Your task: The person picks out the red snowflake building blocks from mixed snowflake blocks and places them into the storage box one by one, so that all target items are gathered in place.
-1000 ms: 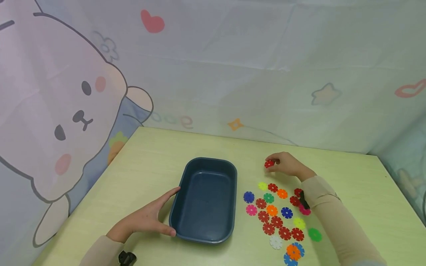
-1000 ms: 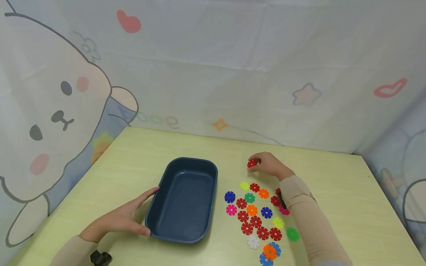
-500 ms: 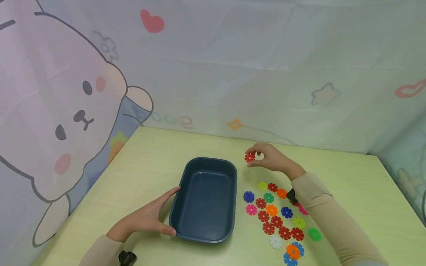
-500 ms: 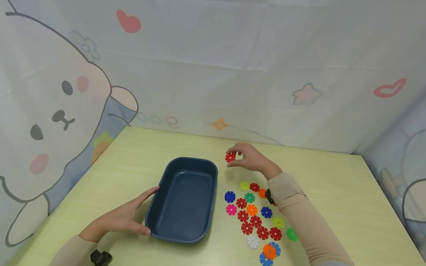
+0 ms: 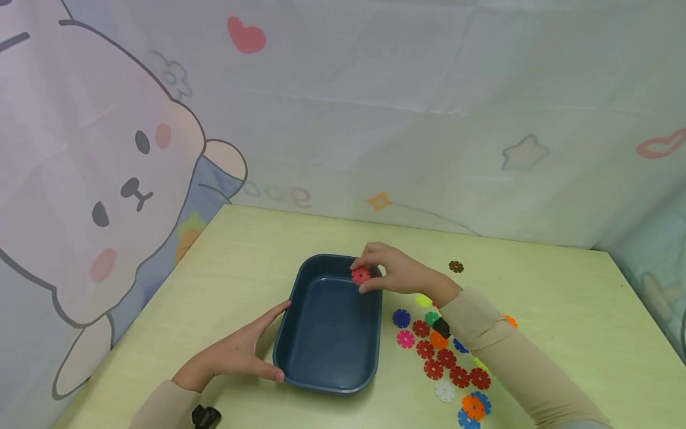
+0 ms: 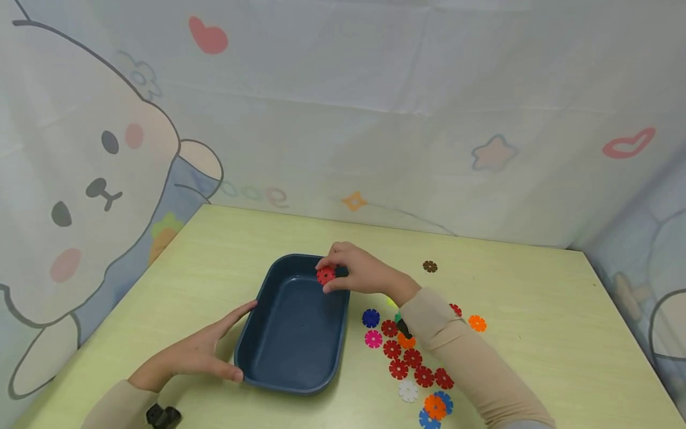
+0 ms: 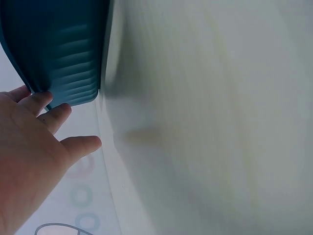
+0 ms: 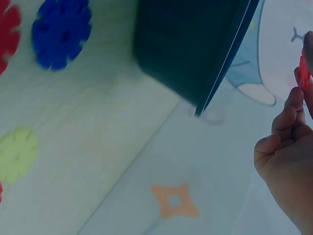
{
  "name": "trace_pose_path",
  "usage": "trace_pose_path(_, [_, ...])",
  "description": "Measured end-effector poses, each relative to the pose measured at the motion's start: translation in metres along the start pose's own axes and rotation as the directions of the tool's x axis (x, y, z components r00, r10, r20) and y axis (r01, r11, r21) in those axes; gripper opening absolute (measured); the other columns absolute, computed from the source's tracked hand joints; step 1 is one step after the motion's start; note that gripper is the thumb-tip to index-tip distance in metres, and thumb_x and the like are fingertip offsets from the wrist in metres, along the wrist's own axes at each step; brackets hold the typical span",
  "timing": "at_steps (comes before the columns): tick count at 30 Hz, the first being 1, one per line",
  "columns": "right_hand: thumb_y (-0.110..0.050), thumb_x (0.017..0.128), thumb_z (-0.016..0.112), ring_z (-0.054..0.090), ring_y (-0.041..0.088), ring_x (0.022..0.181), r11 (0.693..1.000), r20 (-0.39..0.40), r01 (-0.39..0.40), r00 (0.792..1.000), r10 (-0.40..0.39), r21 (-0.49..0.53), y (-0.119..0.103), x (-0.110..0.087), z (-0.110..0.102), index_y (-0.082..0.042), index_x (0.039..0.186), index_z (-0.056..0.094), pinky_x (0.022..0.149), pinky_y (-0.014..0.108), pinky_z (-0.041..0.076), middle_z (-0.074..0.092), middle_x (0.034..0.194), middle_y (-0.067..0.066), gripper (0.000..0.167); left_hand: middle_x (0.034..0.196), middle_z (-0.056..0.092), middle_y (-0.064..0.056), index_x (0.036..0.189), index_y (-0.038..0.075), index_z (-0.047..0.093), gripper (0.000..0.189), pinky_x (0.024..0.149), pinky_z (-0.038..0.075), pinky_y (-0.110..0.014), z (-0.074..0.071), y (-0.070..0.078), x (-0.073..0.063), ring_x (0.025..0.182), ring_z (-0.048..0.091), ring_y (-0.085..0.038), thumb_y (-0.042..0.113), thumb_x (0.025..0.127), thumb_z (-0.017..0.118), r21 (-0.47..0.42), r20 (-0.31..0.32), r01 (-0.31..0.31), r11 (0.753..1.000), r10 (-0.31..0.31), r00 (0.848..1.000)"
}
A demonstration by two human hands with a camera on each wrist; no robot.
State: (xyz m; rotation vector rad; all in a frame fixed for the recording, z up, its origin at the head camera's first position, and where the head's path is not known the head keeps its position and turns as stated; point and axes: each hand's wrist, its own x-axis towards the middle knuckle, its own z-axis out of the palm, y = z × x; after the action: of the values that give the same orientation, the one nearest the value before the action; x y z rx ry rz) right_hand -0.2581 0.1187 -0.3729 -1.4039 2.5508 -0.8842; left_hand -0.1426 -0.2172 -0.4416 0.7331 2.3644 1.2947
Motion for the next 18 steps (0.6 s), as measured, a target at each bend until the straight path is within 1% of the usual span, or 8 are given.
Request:
trace_pose_path(3, [-0.023, 0.082, 0.078, 0.050, 0.026, 0.092, 0.999, 0.021, 0.045, 0.999, -0.045, 0.002, -0.008, 0.006, 0.009, -0.005, 0.115, 0.069, 0.080, 0.038, 0.046, 0.054, 0.093, -0.002, 0.038, 0.161, 0.012, -0.013, 0.156, 0.018, 0.011, 0.116, 0.106, 0.020, -0.067, 0.000, 0.000, 0.000, 0.144, 0.013, -0.038, 0.026, 0.069, 0.087, -0.005, 0.002, 0.001, 1.000, -0.001, 1.000])
trace_pose_path(6, [-0.023, 0.082, 0.078, 0.051, 0.027, 0.094, 0.997, 0.044, 0.080, 0.996, -0.080, 0.003, -0.015, 0.010, 0.019, -0.005, 0.115, 0.069, 0.082, 0.036, 0.046, 0.055, 0.094, -0.001, 0.039, 0.161, 0.012, -0.013, 0.156, 0.018, 0.011, 0.115, 0.106, 0.020, -0.067, 0.000, 0.001, 0.001, 0.144, 0.013, -0.038, 0.026, 0.070, 0.087, -0.010, 0.004, 0.002, 1.000, -0.002, 1.000])
trace_pose_path(11, [-0.027, 0.081, 0.079, 0.050, 0.017, 0.095, 0.991, 0.087, 0.129, 0.988, -0.125, -0.041, -0.025, 0.016, 0.040, -0.008, 0.115, 0.069, 0.083, 0.025, 0.044, 0.055, 0.095, -0.001, 0.040, 0.161, 0.013, -0.012, 0.156, 0.020, 0.011, 0.115, 0.107, 0.020, -0.067, 0.001, 0.001, 0.001, 0.144, 0.015, -0.038, 0.026, 0.070, 0.087, 0.001, 0.006, 0.013, 1.000, -0.013, 1.000])
trace_pose_path(14, [-0.029, 0.080, 0.080, 0.049, 0.013, 0.093, 0.988, 0.110, 0.142, 0.985, -0.134, -0.061, -0.030, 0.019, 0.053, -0.010, 0.114, 0.070, 0.082, 0.022, 0.043, 0.055, 0.094, -0.002, 0.040, 0.161, 0.013, -0.013, 0.156, 0.019, 0.011, 0.114, 0.107, 0.020, -0.067, 0.001, 0.001, 0.000, 0.144, 0.015, -0.038, 0.025, 0.071, 0.086, 0.001, 0.007, 0.016, 1.000, -0.016, 1.000])
trace_pose_path(18, [-0.028, 0.079, 0.080, 0.048, 0.011, 0.091, 0.985, 0.140, 0.158, 0.979, -0.148, -0.065, -0.035, 0.022, 0.065, -0.010, 0.114, 0.070, 0.081, 0.020, 0.042, 0.055, 0.093, -0.002, 0.041, 0.161, 0.012, -0.013, 0.156, 0.018, 0.011, 0.113, 0.107, 0.019, -0.068, 0.001, 0.002, 0.000, 0.144, 0.015, -0.039, 0.025, 0.072, 0.086, 0.005, 0.010, 0.025, 1.000, -0.025, 1.000])
